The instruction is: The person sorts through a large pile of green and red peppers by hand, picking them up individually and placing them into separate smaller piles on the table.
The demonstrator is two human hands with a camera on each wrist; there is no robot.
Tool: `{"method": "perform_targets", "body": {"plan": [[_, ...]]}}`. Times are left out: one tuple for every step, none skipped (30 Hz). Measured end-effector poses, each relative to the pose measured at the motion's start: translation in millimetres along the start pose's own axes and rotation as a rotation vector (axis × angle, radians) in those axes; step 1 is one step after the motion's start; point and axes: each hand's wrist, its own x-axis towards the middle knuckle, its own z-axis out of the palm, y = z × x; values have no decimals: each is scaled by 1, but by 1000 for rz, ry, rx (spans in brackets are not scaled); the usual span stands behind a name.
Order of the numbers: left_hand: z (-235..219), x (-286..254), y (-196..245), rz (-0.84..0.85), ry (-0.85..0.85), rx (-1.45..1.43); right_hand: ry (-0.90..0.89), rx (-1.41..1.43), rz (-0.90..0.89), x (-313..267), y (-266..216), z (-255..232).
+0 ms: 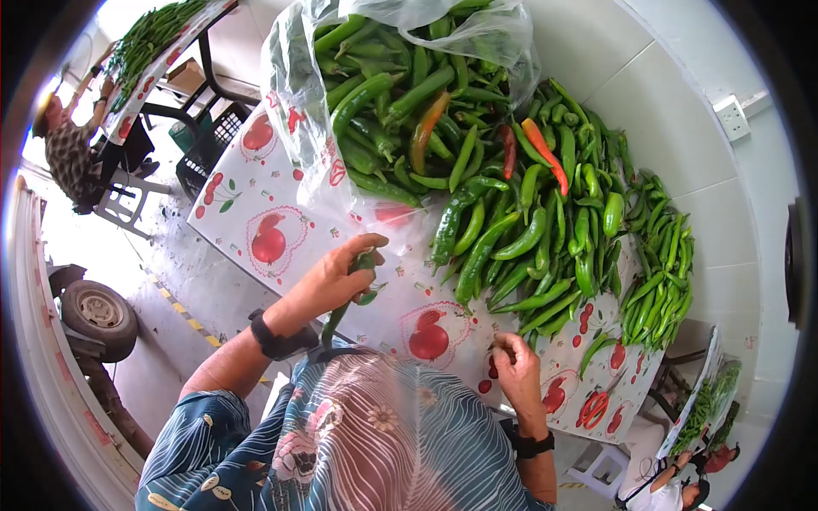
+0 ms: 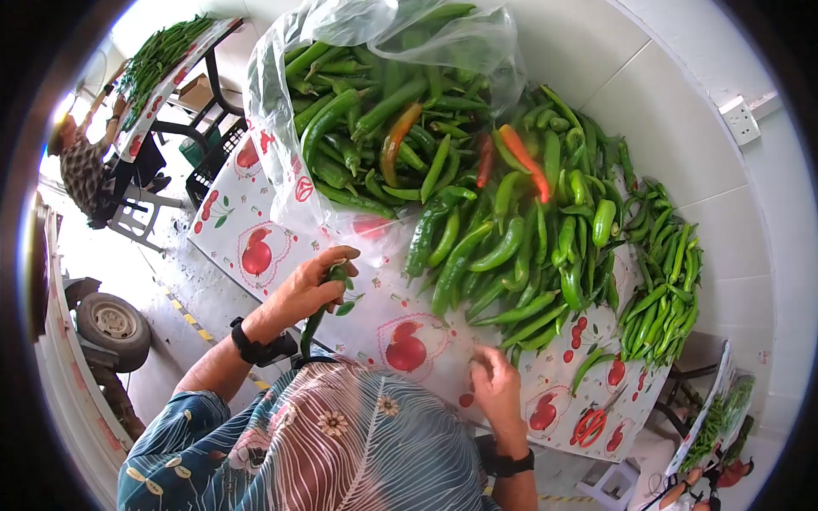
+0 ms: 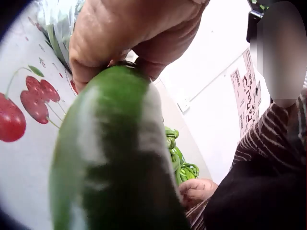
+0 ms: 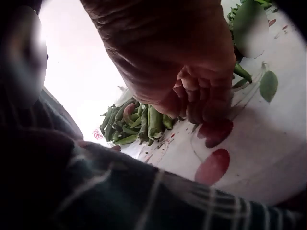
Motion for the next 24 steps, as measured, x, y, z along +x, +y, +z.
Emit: {"method": "perform_targets", "body": {"plan": [[1,1,-1,3,-18,-61,21,-15,16,-1,-7,-1],[5,4,-1,6,-37,-122,42,-31,33,-2,-12,-1],[8,7,1,11,-56,-182,82,-43,23,-3,-13,2],[10,11,4,23,-75,-163,165,-110,-78,-3,-6,8],[12,16,9,37,-95,-144,250,-177,-179,-2,8,18],[14,20,15,50,-115,-124,333,-245,-280,-1,15,24],[16,23,24,73,-126,-136,353,-271,-299,-2,16,27],[17,29,27,103,-135,-171,371,-295,-317,-3,17,28],[18,36,29,132,-146,-207,390,-319,-333,-4,18,30],[20,40,31,161,-160,-240,412,-314,-351,-5,19,33],[22,43,36,172,-151,-296,437,-308,-369,-5,20,35],[23,47,37,147,-156,-349,462,-303,-390,-3,23,37],[24,52,35,120,-160,-403,488,-298,-418,-1,28,39],[24,56,30,87,-164,-459,483,-290,-394,-2,27,38],[23,63,19,69,-183,-508,476,-283,-368,-3,25,38],[23,63,14,79,-163,-567,467,-278,-342,-3,23,37],[24,63,10,89,-143,-625,475,-301,-355,-2,23,37],[24,65,7,102,-124,-682,484,-307,-362,-2,23,38],[22,68,2,118,-166,-742,495,-315,-371,-1,24,38],[22,70,-2,81,-197,-786,499,-323,-388,1,25,38],[22,70,-6,45,-221,-831,495,-335,-383,2,26,38],[21,68,-9,10,-241,-878,487,-347,-381,2,27,38],[21,64,-10,-24,-223,-893,480,-358,-380,2,27,37],[23,62,-10,-56,-207,-906,476,-340,-379,2,26,37]]}}
